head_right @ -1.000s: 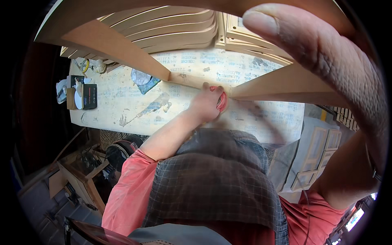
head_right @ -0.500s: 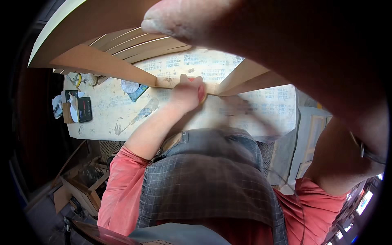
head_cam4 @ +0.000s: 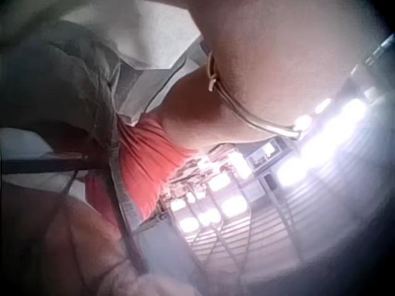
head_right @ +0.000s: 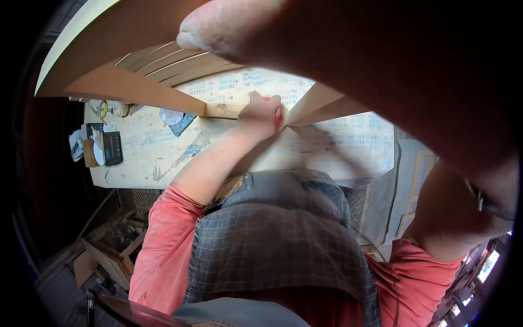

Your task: The person applies glue to the edges of a wooden frame piece, then uses a handheld power sander to smooth the surfaces. They wipe the sanded wood with a cloth and place the finished piece onto a stack of similar frames.

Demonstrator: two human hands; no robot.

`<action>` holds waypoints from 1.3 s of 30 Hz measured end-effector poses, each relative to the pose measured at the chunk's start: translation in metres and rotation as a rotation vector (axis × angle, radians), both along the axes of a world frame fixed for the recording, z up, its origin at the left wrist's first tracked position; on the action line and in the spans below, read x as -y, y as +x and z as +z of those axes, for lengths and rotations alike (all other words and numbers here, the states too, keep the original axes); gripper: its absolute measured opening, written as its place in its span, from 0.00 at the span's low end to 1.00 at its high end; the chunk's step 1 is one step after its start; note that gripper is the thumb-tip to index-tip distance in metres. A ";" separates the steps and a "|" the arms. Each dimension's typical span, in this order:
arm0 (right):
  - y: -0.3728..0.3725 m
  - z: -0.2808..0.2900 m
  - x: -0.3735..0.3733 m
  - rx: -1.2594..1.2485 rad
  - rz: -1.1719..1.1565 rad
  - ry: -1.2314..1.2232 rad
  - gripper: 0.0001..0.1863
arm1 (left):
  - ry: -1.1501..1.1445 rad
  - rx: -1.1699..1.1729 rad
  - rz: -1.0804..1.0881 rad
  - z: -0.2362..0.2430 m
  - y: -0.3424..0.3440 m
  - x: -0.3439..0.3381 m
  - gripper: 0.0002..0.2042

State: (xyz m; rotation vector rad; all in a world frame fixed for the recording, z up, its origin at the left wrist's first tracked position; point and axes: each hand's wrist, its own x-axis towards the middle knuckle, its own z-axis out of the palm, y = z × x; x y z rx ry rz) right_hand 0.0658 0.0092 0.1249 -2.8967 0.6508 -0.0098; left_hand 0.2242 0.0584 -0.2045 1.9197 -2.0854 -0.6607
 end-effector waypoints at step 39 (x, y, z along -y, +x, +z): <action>-0.017 0.007 -0.003 0.595 -0.076 0.188 0.54 | 0.188 -0.014 0.181 0.051 0.112 -0.087 0.16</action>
